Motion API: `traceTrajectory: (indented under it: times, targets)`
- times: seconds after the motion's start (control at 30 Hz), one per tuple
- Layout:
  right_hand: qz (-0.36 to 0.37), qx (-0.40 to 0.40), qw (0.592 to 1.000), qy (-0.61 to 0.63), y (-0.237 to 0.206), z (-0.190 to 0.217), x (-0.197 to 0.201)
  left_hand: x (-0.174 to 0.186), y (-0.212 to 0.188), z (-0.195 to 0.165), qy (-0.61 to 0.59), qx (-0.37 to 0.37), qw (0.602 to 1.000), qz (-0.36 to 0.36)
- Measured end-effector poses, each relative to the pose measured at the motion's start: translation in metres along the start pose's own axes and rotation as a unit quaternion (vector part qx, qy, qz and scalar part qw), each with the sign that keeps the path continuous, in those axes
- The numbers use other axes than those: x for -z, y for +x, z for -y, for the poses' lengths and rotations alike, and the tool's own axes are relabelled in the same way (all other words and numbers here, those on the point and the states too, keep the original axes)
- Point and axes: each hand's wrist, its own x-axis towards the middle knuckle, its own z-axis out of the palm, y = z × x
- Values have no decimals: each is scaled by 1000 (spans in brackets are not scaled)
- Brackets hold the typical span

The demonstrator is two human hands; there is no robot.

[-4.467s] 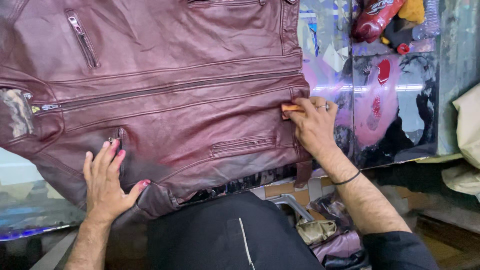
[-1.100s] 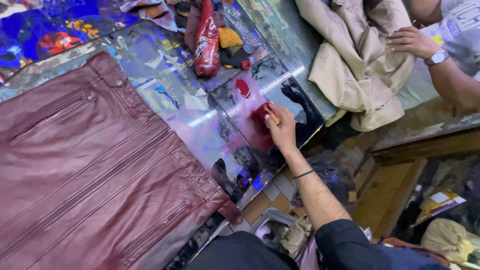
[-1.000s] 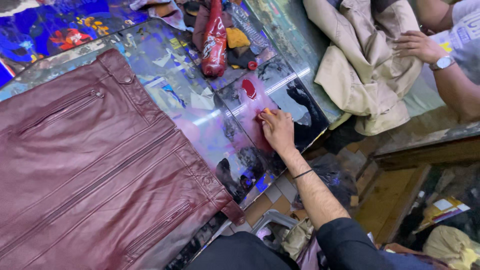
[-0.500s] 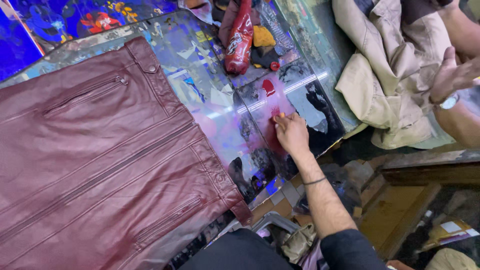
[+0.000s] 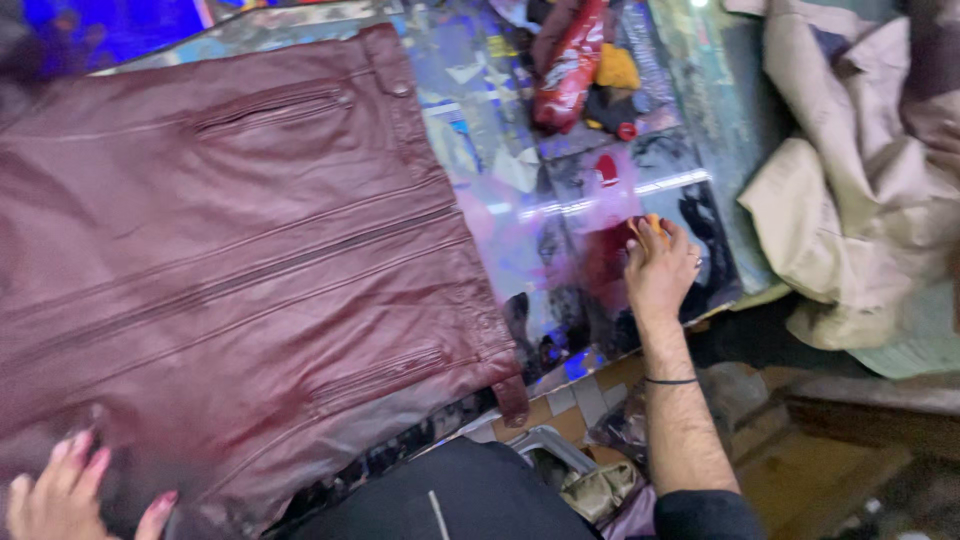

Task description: The person applies red dye to a maroon leather jacket laid on a table, rubbing the liquid into the leather with a sponge. They dip the sponge into a bottle of red dye on the table and work the dye across the jacket's front panels, pockets, and zipper areas, repositioning the jacket as they go.

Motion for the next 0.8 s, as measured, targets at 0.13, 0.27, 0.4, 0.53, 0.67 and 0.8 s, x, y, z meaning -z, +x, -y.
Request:
traceTrajectory:
  times: [0.13,0.27,0.4,0.53,0.67,0.8]
  targets:
    - [88,111,986,85,-7,-14,-22,1,-18,4,15,6,1000,18]
    - [102,74,990,60,-29,-20,-51,11,-25,17,7,3,1000,-15]
    - [81,-148,847,503,-50,14,-59,22,-37,28,-19,41,998,-38]
    - [94,-171,524,829,-89,101,-27,29,-42,36,-123,96,983,-102]
    - [196,-155,389,887,-145,242,14,43,-30,48,-220,249,940,-77]
    - [253,-277,287,881,-198,368,34,70,-18,69,-183,169,968,2]
